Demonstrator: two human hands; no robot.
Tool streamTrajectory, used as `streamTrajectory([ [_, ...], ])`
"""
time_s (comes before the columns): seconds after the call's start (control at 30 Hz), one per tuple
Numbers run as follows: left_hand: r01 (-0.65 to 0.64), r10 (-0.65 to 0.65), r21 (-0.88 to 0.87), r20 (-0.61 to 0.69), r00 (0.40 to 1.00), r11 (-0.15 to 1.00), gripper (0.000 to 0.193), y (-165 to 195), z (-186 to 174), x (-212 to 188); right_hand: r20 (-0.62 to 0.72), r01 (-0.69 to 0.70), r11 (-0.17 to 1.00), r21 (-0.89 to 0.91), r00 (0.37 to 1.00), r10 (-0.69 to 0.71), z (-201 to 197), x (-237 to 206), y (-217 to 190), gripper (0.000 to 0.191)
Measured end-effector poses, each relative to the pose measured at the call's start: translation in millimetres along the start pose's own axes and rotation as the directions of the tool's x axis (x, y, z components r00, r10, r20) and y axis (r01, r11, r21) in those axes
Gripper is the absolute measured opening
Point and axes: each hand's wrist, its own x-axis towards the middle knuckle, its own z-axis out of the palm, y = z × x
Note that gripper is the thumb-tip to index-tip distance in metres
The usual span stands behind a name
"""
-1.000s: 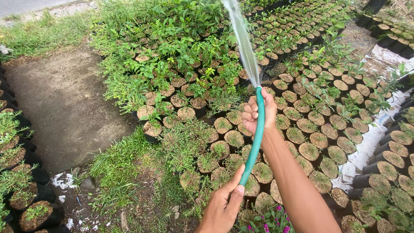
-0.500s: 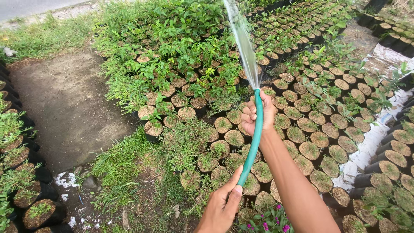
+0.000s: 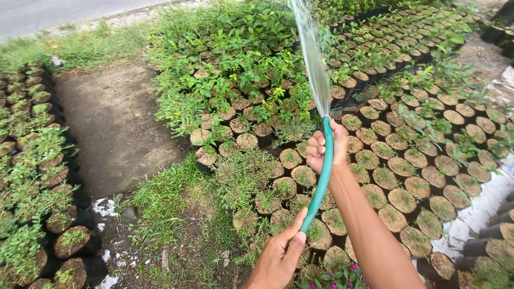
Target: The person holds a green hose with both hands and sprays water over rows of potted seedlings in an outdoor nursery bed, sweeping the stream across different sections of plants throughout the clip.
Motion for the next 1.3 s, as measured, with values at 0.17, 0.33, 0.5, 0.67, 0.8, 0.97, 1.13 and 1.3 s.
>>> streamTrajectory([
  [0.17,-0.070,0.069,-0.016,-0.052,0.996,0.997,0.057,-8,6,1,0.002,0.002,1.000,0.007,1.000,-0.002,-4,7,9,0.054],
  [0.33,0.002,-0.004,-0.031,-0.078,0.997,1.000,0.057,-12,11,3,0.017,-0.051,0.998,0.026,0.999,0.051,-2,16,14,0.053],
  [0.5,0.047,-0.048,-0.014,-0.114,0.992,0.999,0.058,-10,17,3,0.012,-0.103,0.994,0.035,0.995,0.103,0,21,22,0.054],
  [0.67,0.062,-0.053,0.052,-0.165,0.985,0.997,0.058,-5,25,4,-0.013,-0.118,0.992,0.046,0.993,0.118,0,25,22,0.047],
  [0.8,0.028,-0.026,0.013,-0.162,0.986,1.000,0.057,2,33,10,0.011,-0.136,0.989,0.060,0.991,0.136,-1,28,10,0.052],
  [0.97,0.024,-0.021,0.015,-0.149,0.989,1.000,0.056,8,41,17,-0.017,-0.080,0.996,0.047,0.997,0.081,-6,23,-13,0.054],
  [1.13,-0.013,0.013,0.001,-0.115,0.993,1.000,0.056,3,51,25,-0.011,-0.002,0.999,0.054,1.000,0.002,-21,12,-32,0.055],
  [1.3,0.004,-0.003,0.013,-0.071,0.998,1.000,0.056,-2,61,33,-0.008,0.084,0.995,0.062,0.996,-0.084,-34,0,-48,0.055],
])
